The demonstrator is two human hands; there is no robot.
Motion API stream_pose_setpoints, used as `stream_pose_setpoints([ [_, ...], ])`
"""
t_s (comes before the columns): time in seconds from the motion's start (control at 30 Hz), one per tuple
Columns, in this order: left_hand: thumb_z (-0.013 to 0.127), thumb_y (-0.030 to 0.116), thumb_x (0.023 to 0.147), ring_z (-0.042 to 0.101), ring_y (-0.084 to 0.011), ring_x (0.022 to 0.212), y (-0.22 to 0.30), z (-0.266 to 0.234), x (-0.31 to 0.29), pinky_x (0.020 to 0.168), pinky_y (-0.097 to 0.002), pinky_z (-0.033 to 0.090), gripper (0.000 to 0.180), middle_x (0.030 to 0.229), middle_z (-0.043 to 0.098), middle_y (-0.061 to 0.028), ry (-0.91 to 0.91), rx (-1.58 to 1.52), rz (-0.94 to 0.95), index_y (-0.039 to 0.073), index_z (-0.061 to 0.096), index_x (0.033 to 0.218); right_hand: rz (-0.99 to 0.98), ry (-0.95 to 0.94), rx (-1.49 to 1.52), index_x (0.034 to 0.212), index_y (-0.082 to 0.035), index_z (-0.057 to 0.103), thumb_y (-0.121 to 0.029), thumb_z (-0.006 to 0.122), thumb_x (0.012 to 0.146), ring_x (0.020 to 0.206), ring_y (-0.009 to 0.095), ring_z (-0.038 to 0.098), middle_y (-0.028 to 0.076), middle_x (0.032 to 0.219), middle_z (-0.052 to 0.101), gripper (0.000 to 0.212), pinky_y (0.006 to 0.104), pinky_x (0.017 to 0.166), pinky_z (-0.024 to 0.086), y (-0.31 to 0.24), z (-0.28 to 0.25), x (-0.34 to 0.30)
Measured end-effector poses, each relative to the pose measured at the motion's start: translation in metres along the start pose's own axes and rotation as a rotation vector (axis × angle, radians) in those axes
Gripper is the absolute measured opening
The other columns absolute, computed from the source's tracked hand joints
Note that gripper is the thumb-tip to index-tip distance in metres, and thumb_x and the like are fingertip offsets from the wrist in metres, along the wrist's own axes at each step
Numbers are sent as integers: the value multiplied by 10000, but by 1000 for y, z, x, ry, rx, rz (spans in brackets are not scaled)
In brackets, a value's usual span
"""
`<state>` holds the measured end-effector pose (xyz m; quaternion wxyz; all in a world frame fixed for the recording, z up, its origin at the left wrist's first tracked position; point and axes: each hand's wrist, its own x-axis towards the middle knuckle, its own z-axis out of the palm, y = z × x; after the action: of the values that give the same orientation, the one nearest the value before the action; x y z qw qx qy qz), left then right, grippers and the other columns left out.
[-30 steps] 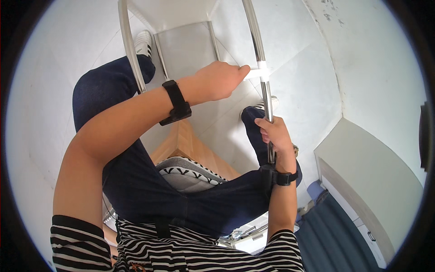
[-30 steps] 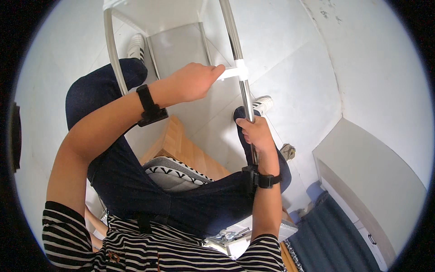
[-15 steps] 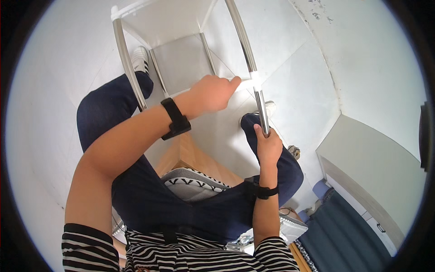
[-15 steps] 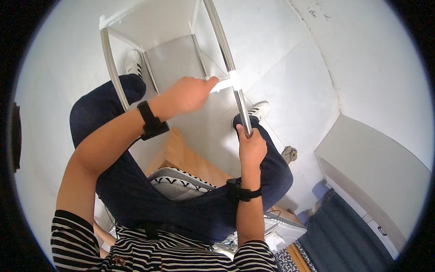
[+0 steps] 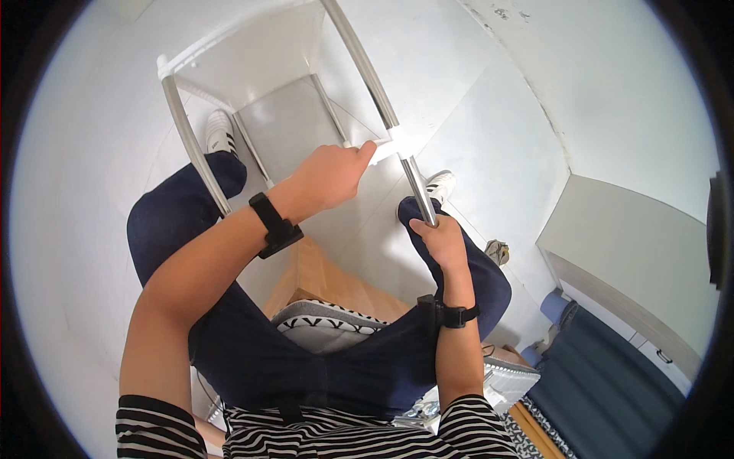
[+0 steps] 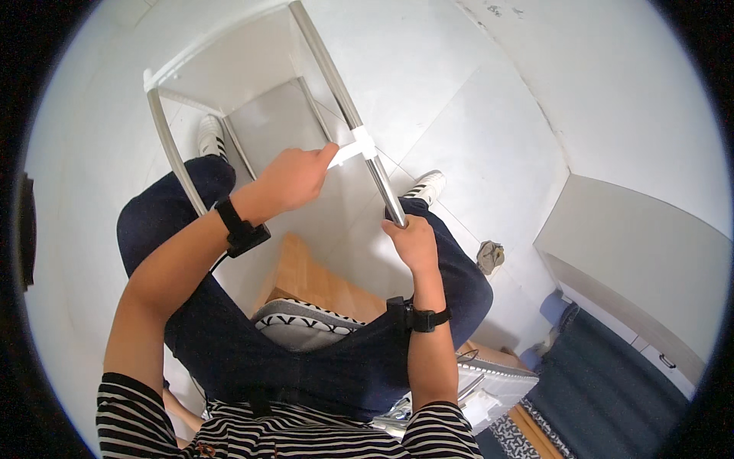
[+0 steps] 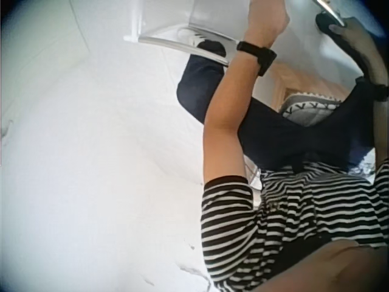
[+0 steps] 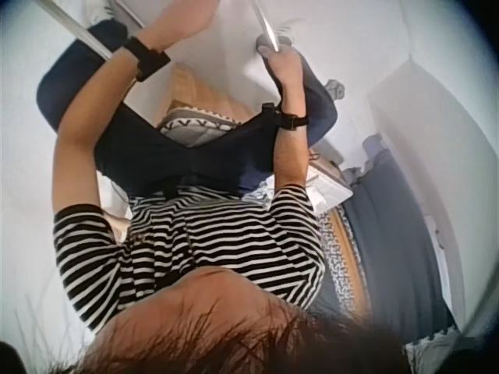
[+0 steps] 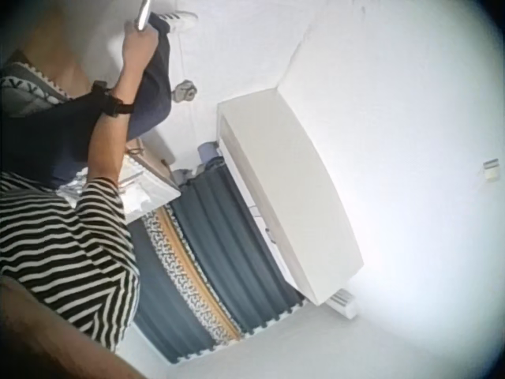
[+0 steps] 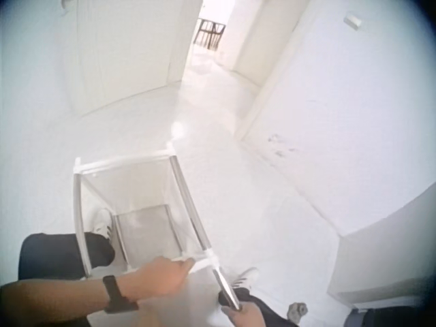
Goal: Assembling a small white plastic shelving unit with metal supports.
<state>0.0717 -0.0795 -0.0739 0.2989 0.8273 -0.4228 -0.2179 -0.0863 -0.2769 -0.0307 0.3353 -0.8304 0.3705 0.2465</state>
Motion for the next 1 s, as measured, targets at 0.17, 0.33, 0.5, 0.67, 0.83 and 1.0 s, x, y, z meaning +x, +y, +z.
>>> stream_pose_setpoints([
  [0.17, 509, 59, 836, 586, -434, 701, 3, -2, 3, 625, -517, 451, 250, 759, 616, -212, -16, -9, -40, 14, 437, 1071, -285, 284, -32, 1024, 38, 588, -259, 728, 774, 825, 334, 596, 204, 922, 618, 412, 384, 743, 468, -1, 1, -15],
  [0.33, 524, 146, 881, 595, -420, 753, 3, 4, 15, 665, -498, 465, 233, 801, 624, -213, 73, -35, -48, 16, 474, 1067, -338, 455, -2, 1126, 32, 564, -221, 688, 826, 1013, 349, 585, 216, 1079, 602, 412, 383, 885, 455, -6, -36, -83],
  [0.5, 574, 337, 915, 595, -292, 984, -6, 1, 24, 888, -378, 451, 468, 1057, 626, -193, -43, -448, 29, -17, 514, 1214, -98, 583, 231, 1032, 5, 624, -134, 709, 821, 784, 147, 636, 91, 864, 671, 266, 272, 723, 502, 80, -71, -175],
  [0.67, 580, 282, 924, 563, -286, 1144, -14, -52, -10, 942, -361, 450, 506, 1212, 590, -206, -157, -174, -79, 15, 454, 1336, 267, 737, 77, 972, 18, 642, -230, 625, 870, 738, 222, 667, 155, 843, 683, 269, 321, 687, 514, 261, -72, -255],
  [0.83, 619, 299, 895, 557, -328, 1144, -7, -87, -59, 964, -377, 431, 502, 1213, 587, -214, -272, 201, -113, 2, 503, 1282, 746, 584, -233, 832, 18, 643, -234, 607, 794, 651, 262, 653, 144, 719, 652, 257, 348, 612, 529, 535, -17, -386],
  [1.0, 759, 219, 709, 589, -351, 1043, 35, -103, -109, 1038, -401, 357, 519, 1102, 631, -180, -465, 128, -284, 11, 586, 1152, 1131, 552, 334, 804, -8, 623, -220, 577, 830, 615, 231, 653, 127, 711, 638, 218, 332, 549, 537, 618, 43, -484],
])
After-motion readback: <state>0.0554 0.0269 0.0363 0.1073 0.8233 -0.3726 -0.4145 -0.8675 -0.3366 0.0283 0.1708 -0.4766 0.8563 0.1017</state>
